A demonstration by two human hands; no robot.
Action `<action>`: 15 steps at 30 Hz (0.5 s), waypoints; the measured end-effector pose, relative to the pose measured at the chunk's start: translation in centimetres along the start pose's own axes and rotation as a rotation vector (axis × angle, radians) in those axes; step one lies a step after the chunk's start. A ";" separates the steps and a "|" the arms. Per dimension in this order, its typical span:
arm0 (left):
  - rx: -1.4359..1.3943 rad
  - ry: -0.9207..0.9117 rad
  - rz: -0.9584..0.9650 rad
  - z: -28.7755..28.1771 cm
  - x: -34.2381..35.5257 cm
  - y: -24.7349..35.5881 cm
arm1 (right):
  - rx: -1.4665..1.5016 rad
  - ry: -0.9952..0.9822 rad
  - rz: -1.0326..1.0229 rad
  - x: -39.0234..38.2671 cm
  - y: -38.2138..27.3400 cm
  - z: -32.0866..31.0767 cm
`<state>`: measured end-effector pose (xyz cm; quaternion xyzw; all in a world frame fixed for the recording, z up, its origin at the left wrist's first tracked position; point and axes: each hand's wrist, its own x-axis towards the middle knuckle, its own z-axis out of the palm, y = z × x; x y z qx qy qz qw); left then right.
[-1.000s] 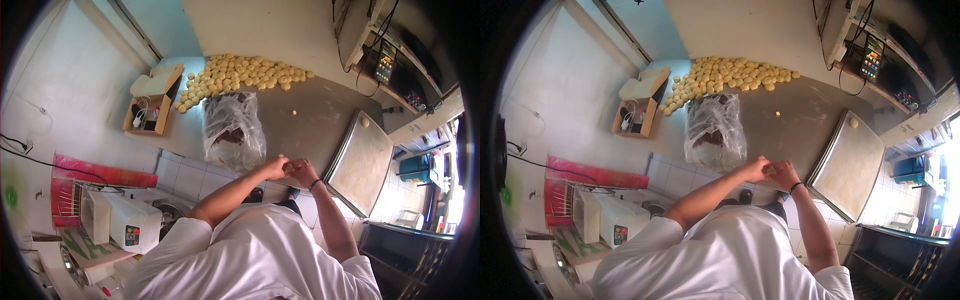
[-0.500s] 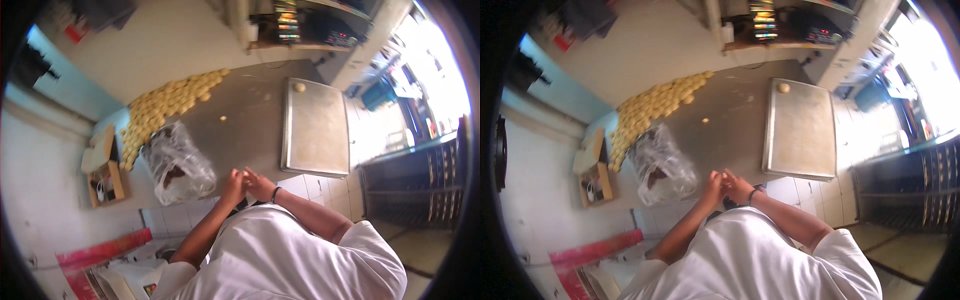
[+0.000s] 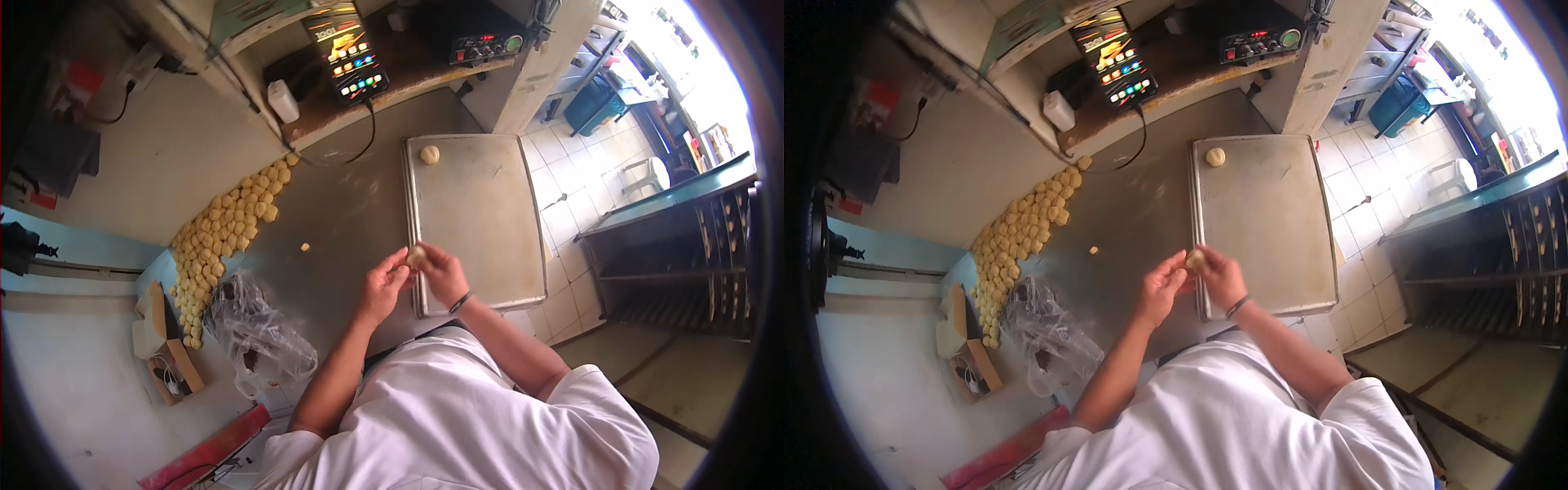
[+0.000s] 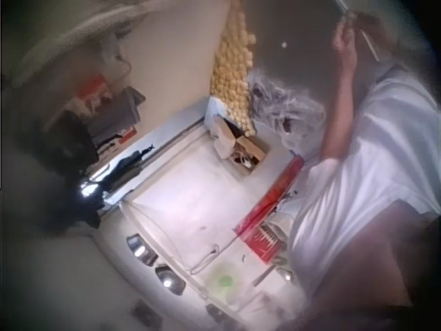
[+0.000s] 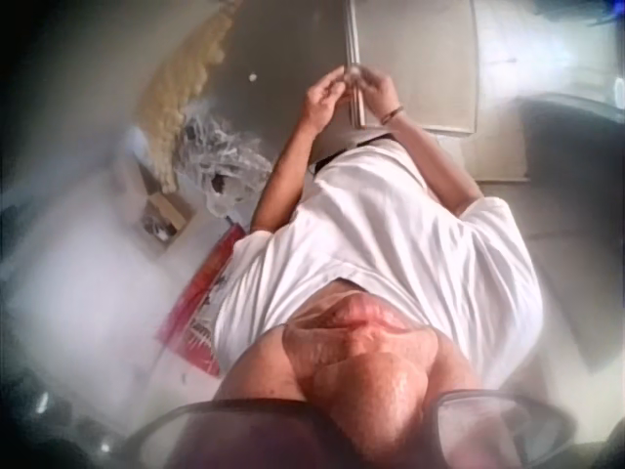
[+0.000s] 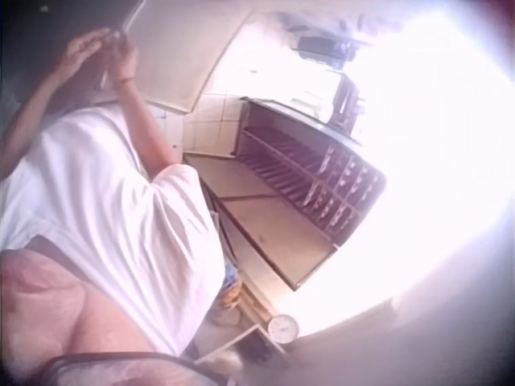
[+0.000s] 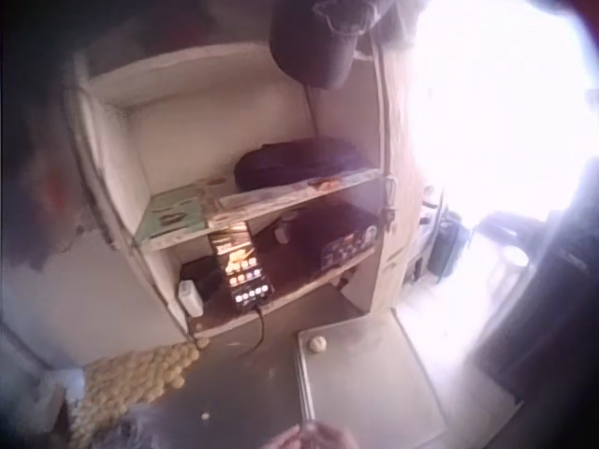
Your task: The person places portions of dough onto a baking tray, fills each portion with a dark paste by hand, and then arranges the filled buns on the tray.
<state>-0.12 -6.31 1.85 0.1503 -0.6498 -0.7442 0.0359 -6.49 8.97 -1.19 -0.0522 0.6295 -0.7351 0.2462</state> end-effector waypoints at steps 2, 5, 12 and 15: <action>-0.062 -0.168 -0.142 1.8 1.8 1.7 | -0.200 0.078 -0.019 4.5 -1.6 -4.4; -0.052 -0.085 -0.058 2.9 4.0 2.8 | -0.669 0.226 -0.159 10.5 -7.9 -7.6; 0.055 0.005 -0.021 2.1 5.6 -0.1 | -1.544 0.168 -0.456 19.8 -3.7 -12.4; 0.070 0.039 -0.137 1.6 4.0 -0.2 | -1.436 0.112 -0.348 19.8 -3.8 -12.7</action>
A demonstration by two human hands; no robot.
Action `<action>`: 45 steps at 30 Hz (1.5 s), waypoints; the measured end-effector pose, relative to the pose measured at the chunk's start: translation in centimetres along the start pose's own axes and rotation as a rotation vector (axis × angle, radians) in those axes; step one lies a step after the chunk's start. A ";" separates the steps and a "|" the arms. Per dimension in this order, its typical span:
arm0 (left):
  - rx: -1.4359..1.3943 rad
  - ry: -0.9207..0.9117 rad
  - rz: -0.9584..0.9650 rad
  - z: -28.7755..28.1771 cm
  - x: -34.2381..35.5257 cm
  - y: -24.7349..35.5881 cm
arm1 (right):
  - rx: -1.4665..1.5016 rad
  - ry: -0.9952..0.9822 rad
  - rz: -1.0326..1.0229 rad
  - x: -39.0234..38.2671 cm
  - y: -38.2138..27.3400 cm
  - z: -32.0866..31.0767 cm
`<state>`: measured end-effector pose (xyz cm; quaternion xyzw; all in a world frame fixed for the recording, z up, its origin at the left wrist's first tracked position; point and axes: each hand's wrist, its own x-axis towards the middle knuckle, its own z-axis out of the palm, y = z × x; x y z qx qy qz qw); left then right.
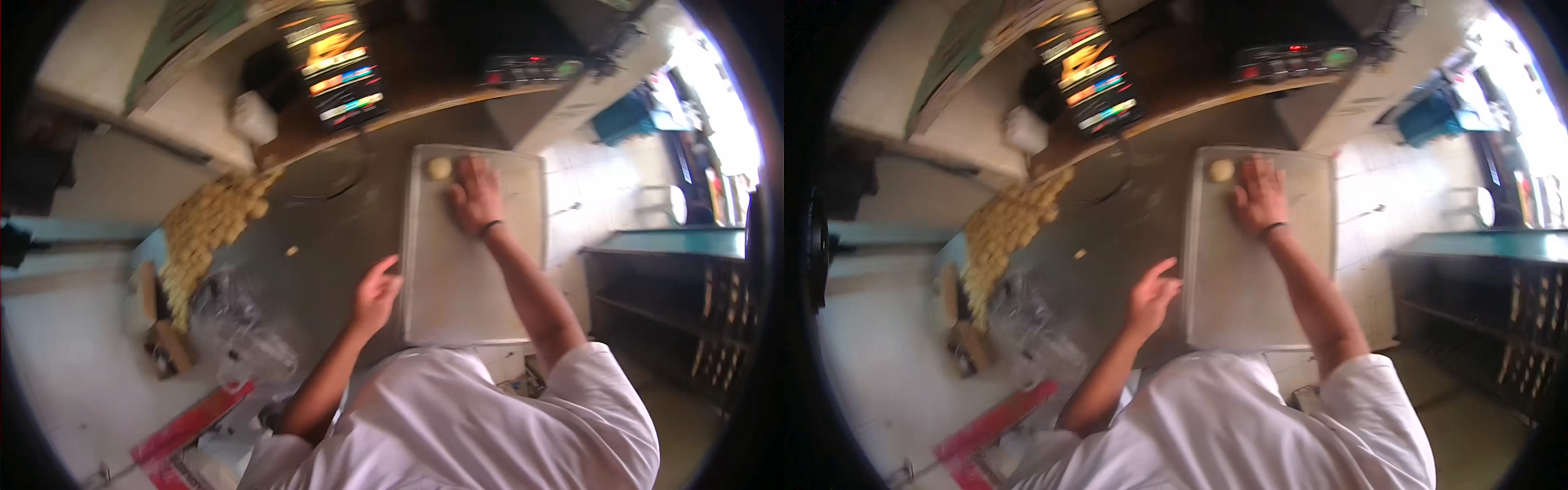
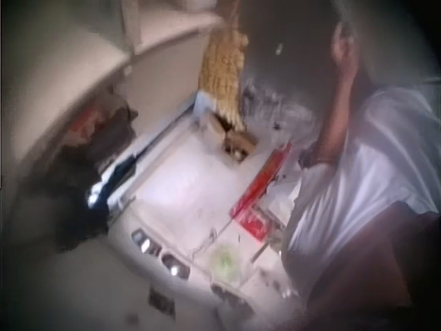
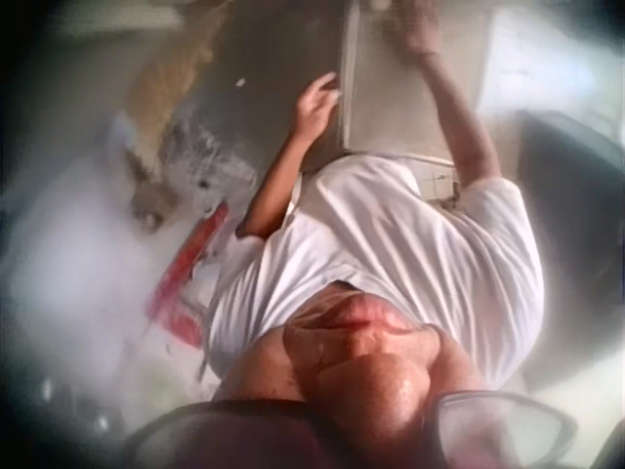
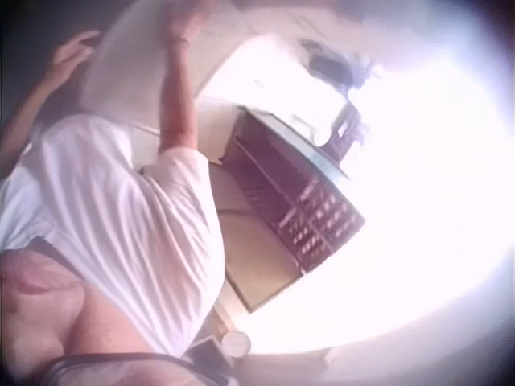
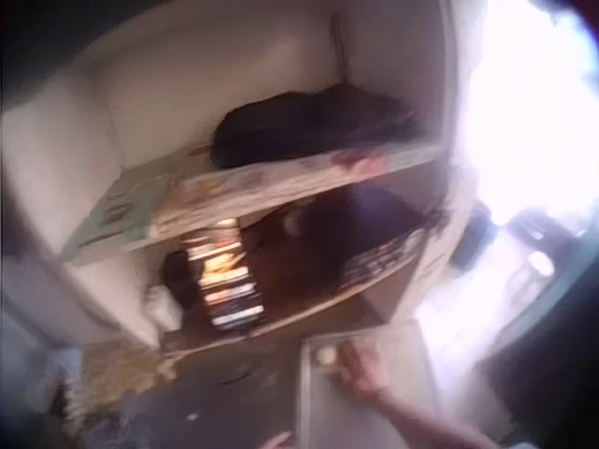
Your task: The person places portions of dough onto a baking tray, fills each portion with a dark paste by hand, and then arranges the filled buns on the tray.
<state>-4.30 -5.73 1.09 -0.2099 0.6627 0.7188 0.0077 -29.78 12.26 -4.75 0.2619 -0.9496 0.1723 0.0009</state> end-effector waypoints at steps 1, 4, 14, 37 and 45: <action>0.011 0.019 -0.006 0.3 -0.3 0.4 | 0.075 -0.020 0.033 -0.2 0.5 -0.5; -0.072 0.060 -0.051 -1.6 -2.6 0.6 | 0.098 -0.040 -0.008 0.8 -0.3 -0.3; -0.004 -0.122 -0.251 -2.8 -6.0 -4.0 | 0.375 0.175 0.051 -4.8 -2.8 -6.7; -0.188 0.499 -0.149 -12.4 -16.8 -4.9 | 0.526 -0.251 -0.492 -2.7 -22.6 4.0; -0.333 0.808 -0.196 -10.8 -26.6 -6.5 | 0.297 -0.306 -0.438 9.6 -40.6 11.4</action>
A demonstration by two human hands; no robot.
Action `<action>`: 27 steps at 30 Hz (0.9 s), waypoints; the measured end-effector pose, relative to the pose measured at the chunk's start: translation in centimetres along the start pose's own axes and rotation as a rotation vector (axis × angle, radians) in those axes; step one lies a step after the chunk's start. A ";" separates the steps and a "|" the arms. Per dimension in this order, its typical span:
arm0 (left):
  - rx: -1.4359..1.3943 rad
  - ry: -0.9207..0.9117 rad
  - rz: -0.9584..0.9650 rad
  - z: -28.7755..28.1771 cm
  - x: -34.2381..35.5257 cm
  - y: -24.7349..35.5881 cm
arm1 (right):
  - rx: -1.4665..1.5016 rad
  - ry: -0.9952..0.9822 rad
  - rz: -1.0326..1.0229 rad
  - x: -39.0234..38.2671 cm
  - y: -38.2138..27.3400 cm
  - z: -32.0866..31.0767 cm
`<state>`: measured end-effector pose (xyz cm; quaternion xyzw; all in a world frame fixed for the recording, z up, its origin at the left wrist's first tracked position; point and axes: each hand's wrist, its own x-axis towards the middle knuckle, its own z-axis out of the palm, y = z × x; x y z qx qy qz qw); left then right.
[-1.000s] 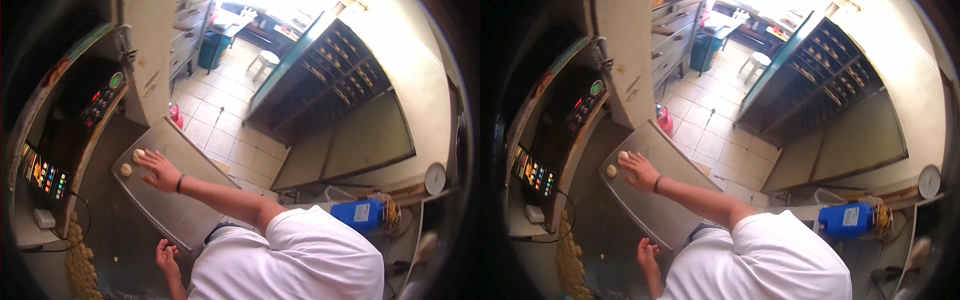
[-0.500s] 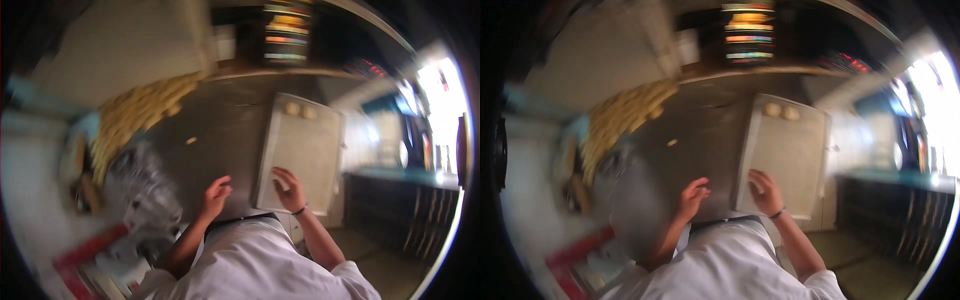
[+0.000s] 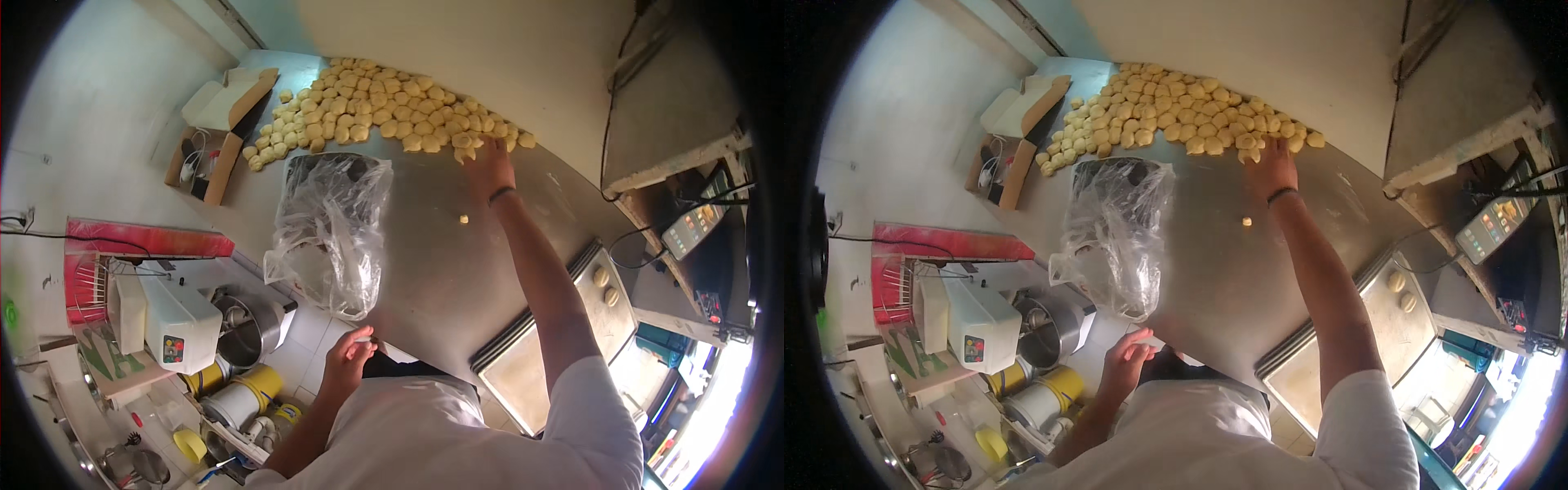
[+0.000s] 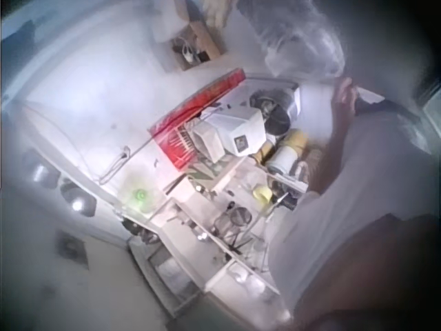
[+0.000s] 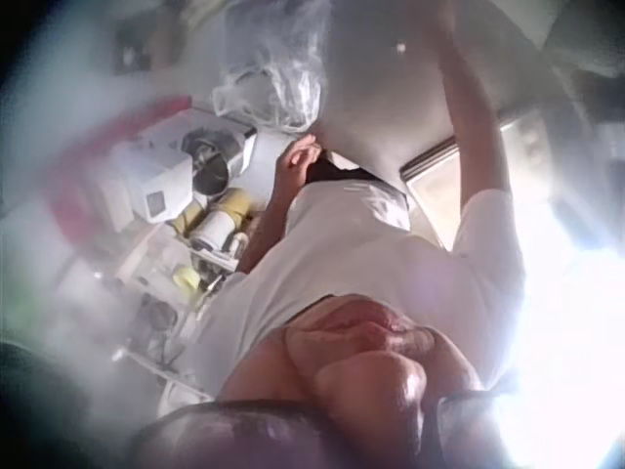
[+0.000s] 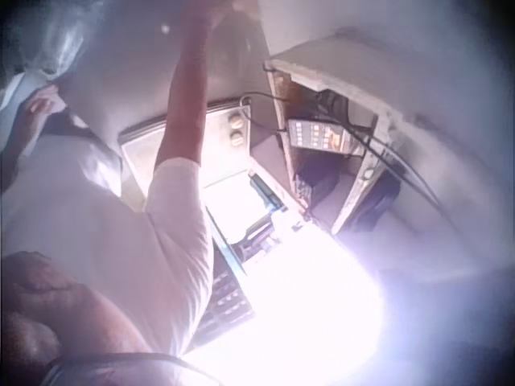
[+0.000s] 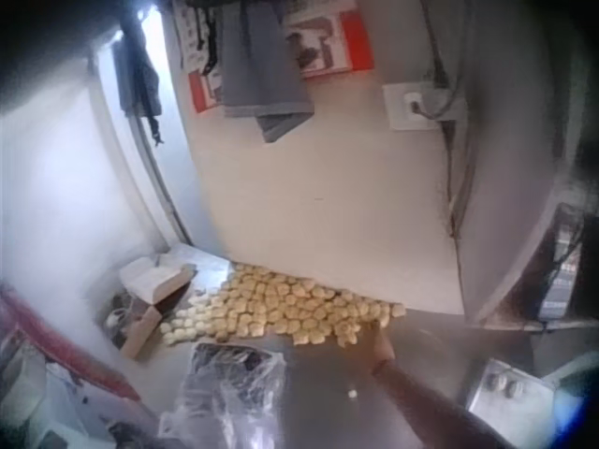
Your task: The person places portions of dough onto a baking tray, fills each portion with a dark paste by hand, and then arranges the filled buns on the tray.
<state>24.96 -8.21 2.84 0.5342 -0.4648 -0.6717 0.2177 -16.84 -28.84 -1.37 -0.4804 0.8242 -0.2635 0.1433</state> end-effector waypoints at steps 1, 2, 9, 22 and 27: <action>0.013 0.028 0.012 -0.4 -0.7 -0.3 | -0.003 -0.005 -0.010 1.5 -1.3 0.3; 0.002 0.041 0.013 -0.8 -1.2 -0.5 | -0.109 -0.064 0.050 2.8 -2.6 0.6; -0.035 0.044 -0.012 -2.9 -1.3 0.0 | -0.185 -0.197 0.200 7.5 -1.9 1.2; -0.072 -0.488 0.132 -7.0 3.8 1.7 | 1.563 0.106 0.242 -25.8 3.5 -3.8; -0.134 -0.513 0.042 2.0 6.8 4.5 | 1.722 -0.177 0.465 -32.2 -4.2 0.0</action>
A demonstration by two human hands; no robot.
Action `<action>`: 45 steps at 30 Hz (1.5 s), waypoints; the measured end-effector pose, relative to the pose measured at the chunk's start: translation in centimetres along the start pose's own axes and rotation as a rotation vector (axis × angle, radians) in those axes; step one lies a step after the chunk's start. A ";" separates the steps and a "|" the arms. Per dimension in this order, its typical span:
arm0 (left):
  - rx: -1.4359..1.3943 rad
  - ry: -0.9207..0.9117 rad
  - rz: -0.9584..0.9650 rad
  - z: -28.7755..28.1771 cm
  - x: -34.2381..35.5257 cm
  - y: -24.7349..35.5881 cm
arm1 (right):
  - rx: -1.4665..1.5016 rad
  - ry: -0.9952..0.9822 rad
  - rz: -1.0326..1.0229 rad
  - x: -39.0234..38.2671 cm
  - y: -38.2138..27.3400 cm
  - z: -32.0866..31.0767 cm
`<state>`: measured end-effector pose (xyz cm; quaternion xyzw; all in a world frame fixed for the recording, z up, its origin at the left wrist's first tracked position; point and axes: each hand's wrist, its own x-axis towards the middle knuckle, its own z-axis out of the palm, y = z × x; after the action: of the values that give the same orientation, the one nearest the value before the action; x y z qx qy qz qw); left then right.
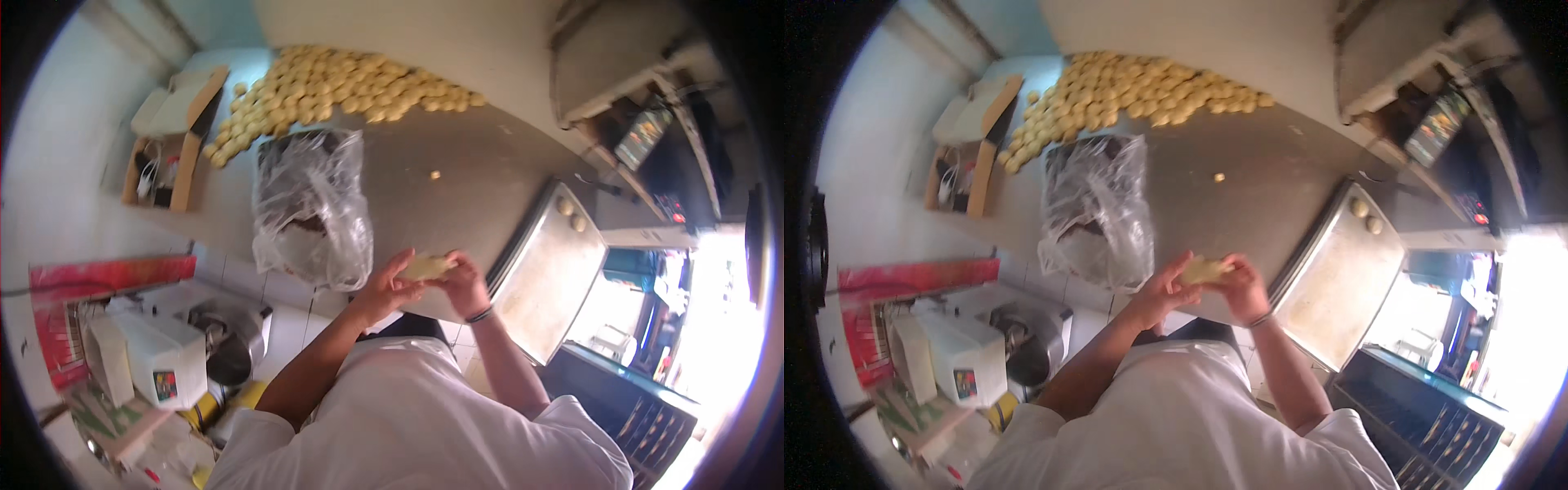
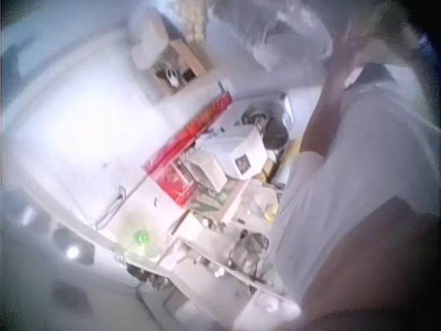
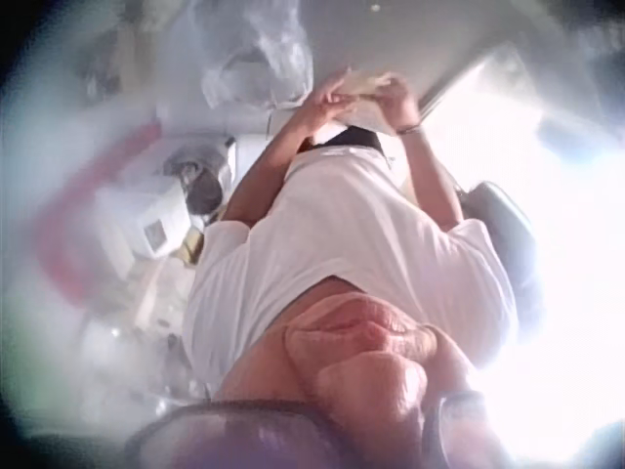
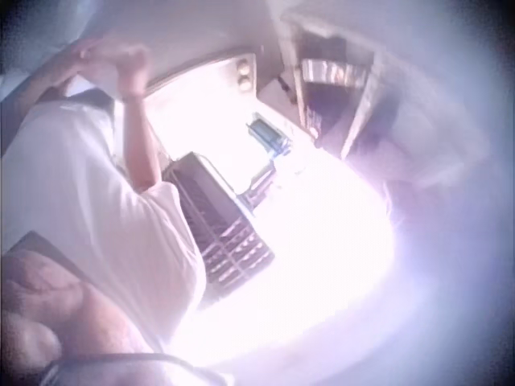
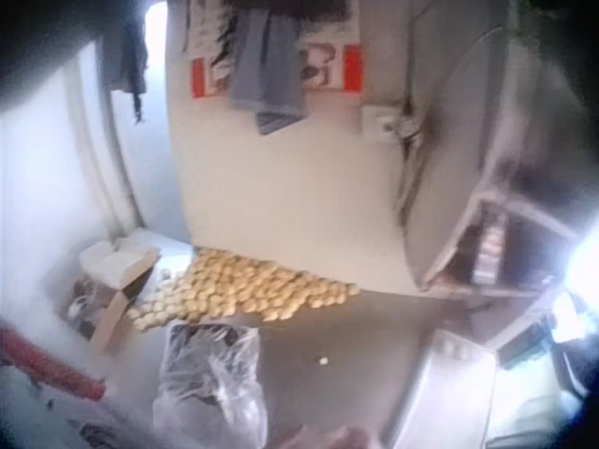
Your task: The person places portions of dough onto a baking tray, fills each portion with a dark paste by hand, and then arranges the filled buns on the tray.
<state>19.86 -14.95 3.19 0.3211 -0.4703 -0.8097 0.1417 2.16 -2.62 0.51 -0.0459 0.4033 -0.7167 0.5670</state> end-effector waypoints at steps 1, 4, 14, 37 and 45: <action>0.042 -0.084 -0.071 0.2 1.0 0.2 | -0.224 0.053 -0.049 -0.7 0.7 -0.4; 0.181 -0.162 -0.096 -1.6 2.0 -1.0 | -0.080 0.426 -0.247 -3.4 -1.3 -1.9; -0.158 0.072 0.238 -1.8 7.4 5.3 | -0.355 0.390 -0.488 -10.3 -8.4 -4.6; 1.726 0.526 0.777 -15.8 2.3 -1.6 | -2.029 0.047 -0.790 -3.0 6.0 -5.1; 1.714 0.384 0.578 -16.2 3.8 -3.0 | -2.009 -0.029 -0.767 -2.8 3.9 -4.5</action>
<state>27.81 -26.28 -6.55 0.3149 -0.9391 -0.0507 0.1277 3.83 1.97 -3.88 -0.6228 0.7597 -0.1865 0.0118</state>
